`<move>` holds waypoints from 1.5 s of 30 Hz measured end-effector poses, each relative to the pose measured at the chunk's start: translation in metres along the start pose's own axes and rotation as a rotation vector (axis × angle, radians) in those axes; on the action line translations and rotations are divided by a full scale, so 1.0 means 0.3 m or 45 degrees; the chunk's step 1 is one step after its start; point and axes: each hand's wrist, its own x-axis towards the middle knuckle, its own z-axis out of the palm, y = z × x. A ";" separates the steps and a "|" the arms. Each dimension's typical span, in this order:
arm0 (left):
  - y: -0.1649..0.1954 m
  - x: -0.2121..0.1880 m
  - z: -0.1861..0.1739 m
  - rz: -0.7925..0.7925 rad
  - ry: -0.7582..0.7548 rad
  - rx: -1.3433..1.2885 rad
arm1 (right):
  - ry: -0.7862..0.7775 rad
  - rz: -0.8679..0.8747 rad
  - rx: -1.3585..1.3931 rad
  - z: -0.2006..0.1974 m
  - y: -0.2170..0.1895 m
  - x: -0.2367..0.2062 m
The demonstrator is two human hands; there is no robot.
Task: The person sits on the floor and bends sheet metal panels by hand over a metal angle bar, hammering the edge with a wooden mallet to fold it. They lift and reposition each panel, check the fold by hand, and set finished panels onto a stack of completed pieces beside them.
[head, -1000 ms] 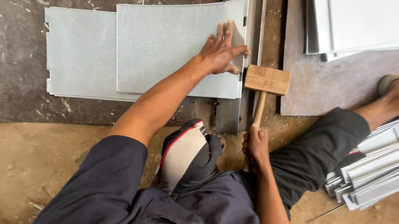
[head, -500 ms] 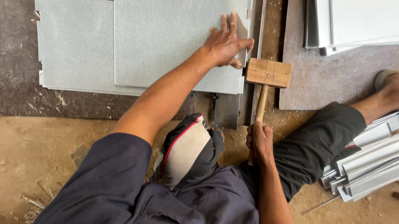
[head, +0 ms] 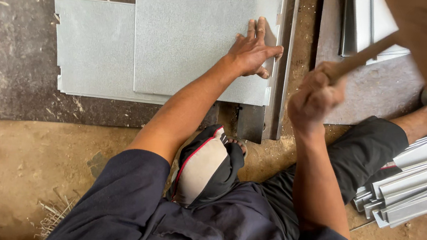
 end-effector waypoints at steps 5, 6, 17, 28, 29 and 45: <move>0.002 -0.018 -0.008 0.024 0.012 -0.041 | -0.541 0.646 -0.323 0.017 0.076 -0.040; 0.006 -0.019 -0.010 0.033 0.009 -0.019 | -0.309 0.553 -0.181 0.013 0.097 -0.056; 0.003 0.009 -0.011 0.044 -0.024 0.001 | -0.191 0.949 0.310 0.029 0.215 -0.163; -0.007 0.014 0.003 0.018 -0.027 0.003 | 0.188 1.274 0.631 0.039 0.215 -0.123; -0.009 0.016 0.003 0.030 0.011 -0.020 | 0.389 1.168 0.764 0.039 0.215 -0.122; -0.013 0.009 -0.021 0.029 0.011 0.054 | -0.478 1.731 0.284 -0.045 0.267 -0.258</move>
